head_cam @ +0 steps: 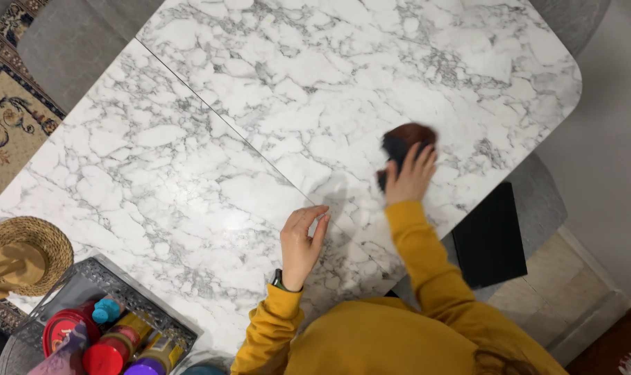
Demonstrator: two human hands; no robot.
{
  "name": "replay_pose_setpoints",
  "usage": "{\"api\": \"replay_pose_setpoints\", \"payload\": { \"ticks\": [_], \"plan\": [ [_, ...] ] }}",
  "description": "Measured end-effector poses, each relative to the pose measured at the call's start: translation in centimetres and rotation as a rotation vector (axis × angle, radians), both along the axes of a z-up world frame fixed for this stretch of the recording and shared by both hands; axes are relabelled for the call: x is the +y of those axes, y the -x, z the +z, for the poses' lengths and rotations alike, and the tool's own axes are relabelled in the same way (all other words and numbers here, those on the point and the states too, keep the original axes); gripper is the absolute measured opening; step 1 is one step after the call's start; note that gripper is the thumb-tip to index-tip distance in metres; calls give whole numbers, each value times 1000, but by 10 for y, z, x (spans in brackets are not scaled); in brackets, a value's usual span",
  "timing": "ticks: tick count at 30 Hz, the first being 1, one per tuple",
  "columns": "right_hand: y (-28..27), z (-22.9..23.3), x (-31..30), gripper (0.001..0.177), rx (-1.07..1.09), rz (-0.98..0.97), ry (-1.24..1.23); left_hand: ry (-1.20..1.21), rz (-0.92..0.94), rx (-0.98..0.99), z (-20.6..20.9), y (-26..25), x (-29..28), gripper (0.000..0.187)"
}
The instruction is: Cleaning a marble-patterned dining table by wiping it with a cloth and moving objects.
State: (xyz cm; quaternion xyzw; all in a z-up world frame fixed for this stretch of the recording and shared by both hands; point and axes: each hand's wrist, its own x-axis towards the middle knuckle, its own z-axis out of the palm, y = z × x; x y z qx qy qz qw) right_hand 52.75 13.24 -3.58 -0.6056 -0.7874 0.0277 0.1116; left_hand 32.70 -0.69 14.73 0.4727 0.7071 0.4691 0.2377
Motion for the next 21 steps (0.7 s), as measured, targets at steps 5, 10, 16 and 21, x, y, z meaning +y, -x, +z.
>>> {"api": "replay_pose_setpoints", "payload": {
  "ticks": [5,10,16,21],
  "plan": [
    [-21,-31,135,65,-48,-173,-144,-17,20,10,-11,16,16,12],
    [-21,-42,267,56,-63,-167,-176,71,62,-48,-23,29,31,12],
    [14,-43,377,41,-28,-65,-220,199,109,-108,-35,45,42,13],
    [62,-51,441,38,-2,101,-361,245,148,-147,-48,58,45,13]
  ]
}}
